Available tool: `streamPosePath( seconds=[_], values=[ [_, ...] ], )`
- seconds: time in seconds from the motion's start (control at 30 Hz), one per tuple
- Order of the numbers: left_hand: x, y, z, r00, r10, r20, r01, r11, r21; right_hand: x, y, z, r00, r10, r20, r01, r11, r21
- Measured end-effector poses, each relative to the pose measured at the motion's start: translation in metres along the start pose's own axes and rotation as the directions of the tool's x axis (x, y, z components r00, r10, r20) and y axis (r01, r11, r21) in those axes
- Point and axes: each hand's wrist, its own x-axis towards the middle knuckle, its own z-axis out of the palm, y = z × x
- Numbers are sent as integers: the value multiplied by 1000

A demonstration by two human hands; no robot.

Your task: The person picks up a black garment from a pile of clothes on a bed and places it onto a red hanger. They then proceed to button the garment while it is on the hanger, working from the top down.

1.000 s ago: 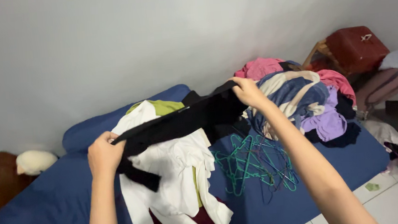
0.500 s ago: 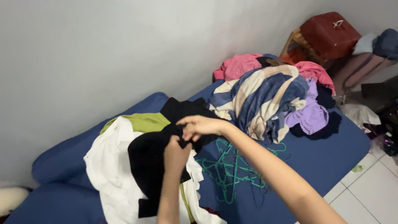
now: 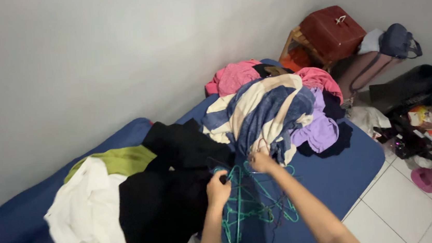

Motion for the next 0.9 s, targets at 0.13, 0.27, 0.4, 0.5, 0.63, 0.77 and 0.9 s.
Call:
streamPosePath(
  seconds=[0.13, 0.27, 0.4, 0.5, 0.63, 0.77, 0.9],
  values=[
    [-6, -16, 40, 995, -78, 56, 79, 997, -3, -10, 16, 36, 996, 58, 63, -51, 993, -111],
    [-15, -28, 68, 985, -117, 126, 119, 993, -12, -12, 20, 75, 996, 10, 90, 24, 930, -366],
    [-24, -47, 94, 947, -282, 156, 278, 959, 47, -18, 22, 113, 971, -43, 233, 154, 861, -485],
    [-28, -63, 109, 934, -356, -22, 357, 933, 52, -17, 21, 132, 957, -110, 269, 250, 784, -568],
    [-38, -75, 114, 889, -455, -49, 456, 890, 12, -15, 23, 142, 904, -12, 427, 326, 665, -672],
    [-41, -83, 111, 911, -406, -77, 403, 914, -53, -22, 30, 140, 898, 15, 439, 321, 660, -679],
    [-47, -76, 110, 946, -314, -86, 282, 922, -265, -29, 45, 140, 946, -148, 289, 298, 750, -591]
  ],
)
